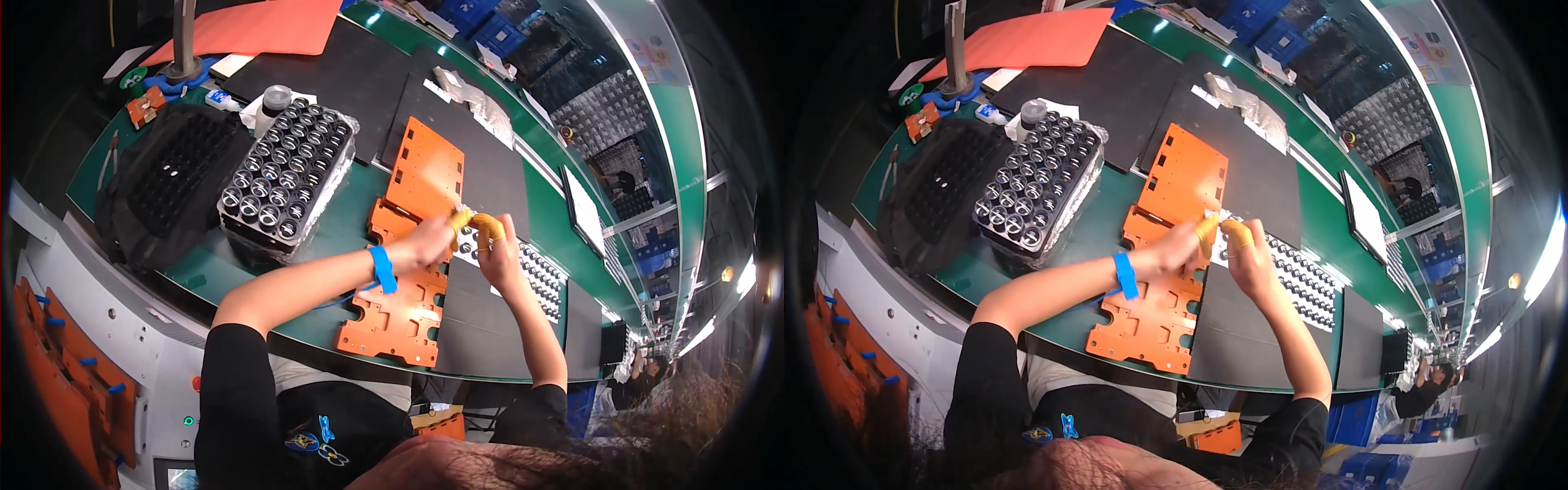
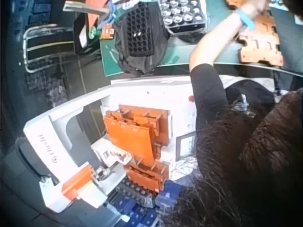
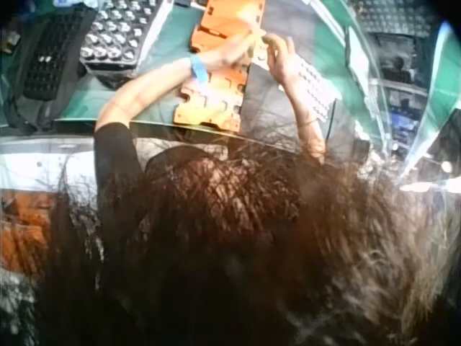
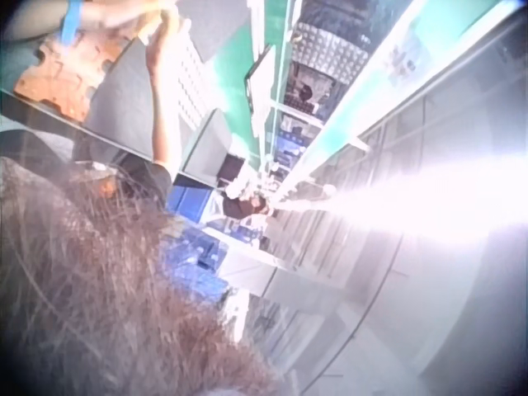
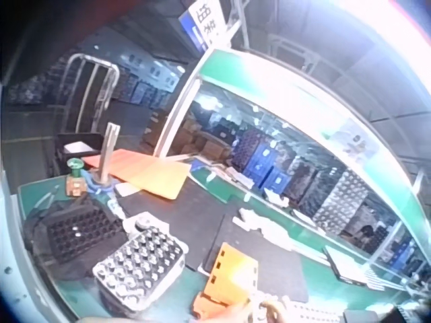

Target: Assembling LED components by placing modules onto a base plate at a factory workstation.

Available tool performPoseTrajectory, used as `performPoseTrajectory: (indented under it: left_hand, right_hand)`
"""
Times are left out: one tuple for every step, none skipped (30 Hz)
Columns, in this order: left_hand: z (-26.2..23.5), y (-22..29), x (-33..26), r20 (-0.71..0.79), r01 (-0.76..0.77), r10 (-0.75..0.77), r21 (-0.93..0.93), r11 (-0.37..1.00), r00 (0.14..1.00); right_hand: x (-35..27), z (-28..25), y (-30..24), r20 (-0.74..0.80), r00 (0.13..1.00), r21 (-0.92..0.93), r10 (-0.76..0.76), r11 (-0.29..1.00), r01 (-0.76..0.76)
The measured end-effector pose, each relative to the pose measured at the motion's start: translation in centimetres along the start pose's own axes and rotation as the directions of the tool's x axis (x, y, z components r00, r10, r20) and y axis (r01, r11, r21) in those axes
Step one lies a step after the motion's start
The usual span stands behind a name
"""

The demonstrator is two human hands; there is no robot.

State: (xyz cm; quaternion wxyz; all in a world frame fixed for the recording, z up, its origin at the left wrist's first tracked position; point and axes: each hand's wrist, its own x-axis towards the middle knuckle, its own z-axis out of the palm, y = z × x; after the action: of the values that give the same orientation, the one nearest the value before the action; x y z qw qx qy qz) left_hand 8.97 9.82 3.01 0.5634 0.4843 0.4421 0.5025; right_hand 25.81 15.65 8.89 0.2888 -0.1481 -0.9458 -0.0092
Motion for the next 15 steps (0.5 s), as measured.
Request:
performPoseTrajectory:
  left_hand:
    - [0.1,2.0,-0.6,0.092,0.169,-0.147,-0.31,0.936,0.985]
    - [0.4,1.1,0.0,0.005,-0.071,0.079,-0.396,0.916,0.997]
    - [-0.2,0.2,0.6,-0.009,-0.14,0.149,-0.402,0.905,0.989]
    - [-0.8,-0.8,1.1,-0.039,-0.174,0.175,-0.449,0.876,0.984]
    - [-1.0,-0.6,1.0,-0.079,-0.167,0.147,-0.44,0.883,0.986]
    - [-1.3,-0.7,1.0,-0.106,-0.137,0.098,-0.456,0.88,0.989]
    - [-1.4,-1.1,0.7,-0.124,-0.128,0.08,-0.455,0.881,0.989]
    - [-1.6,-1.1,0.7,-0.144,-0.125,0.066,-0.452,0.883,0.987]
    - [-1.6,-1.2,0.7,-0.15,-0.102,0.038,-0.448,0.888,0.988]
    - [-1.4,-1.1,0.9,-0.143,-0.1,0.04,-0.447,0.889,0.989]
    - [-1.4,-1.0,0.9,-0.126,-0.088,0.039,-0.409,0.908,0.991]
    - [-1.4,-1.0,0.8,-0.112,-0.077,0.038,-0.37,0.926,0.993]
    - [-1.1,-1.0,0.6,-0.092,-0.085,0.058,-0.318,0.944,0.994]
    - [-0.9,-1.1,0.4,-0.079,-0.098,0.079,-0.266,0.959,0.994]
    - [-0.9,-1.5,0.4,-0.011,-0.013,0.012,-0.035,0.999,1.0]
  right_hand:
    - [-0.6,0.0,0.1,-0.002,1.0,-0.012,-0.009,1.0,0.009]
    - [-0.5,0.0,-0.7,0.016,1.0,-0.032,0.008,0.999,-0.008]
    - [-0.5,0.1,-1.6,0.033,0.999,-0.05,0.036,0.998,-0.034]
    - [-0.1,0.2,-2.4,0.098,0.992,-0.02,0.084,0.996,-0.082]
    - [-0.1,0.3,-2.1,0.084,0.996,-0.025,0.014,1.0,-0.012]
    - [0.3,0.2,-2.2,0.089,0.996,-0.022,0.002,1.0,0.0]
    - [0.7,-0.1,-2.4,0.094,0.996,-0.017,-0.011,1.0,0.012]
    - [1.2,-0.4,-2.4,0.063,0.998,-0.04,-0.006,0.999,0.008]
    - [1.7,-0.4,-2.2,0.033,0.999,-0.03,0.011,1.0,-0.01]
    - [2.3,-0.3,-2.0,0.003,1.0,-0.018,0.026,1.0,-0.026]
    - [3.2,-0.3,-1.9,-0.019,0.999,0.013,0.028,1.0,-0.027]
    - [3.8,0.2,-1.7,-0.038,0.999,0.038,0.032,0.999,-0.031]
    - [4.4,0.9,-1.6,-0.057,0.998,0.066,0.036,0.997,-0.032]
    - [5.5,1.5,-1.7,-0.058,0.998,0.132,0.033,0.991,-0.025]
    - [6.6,2.1,-2.4,-0.057,0.998,0.182,0.032,0.983,-0.021]
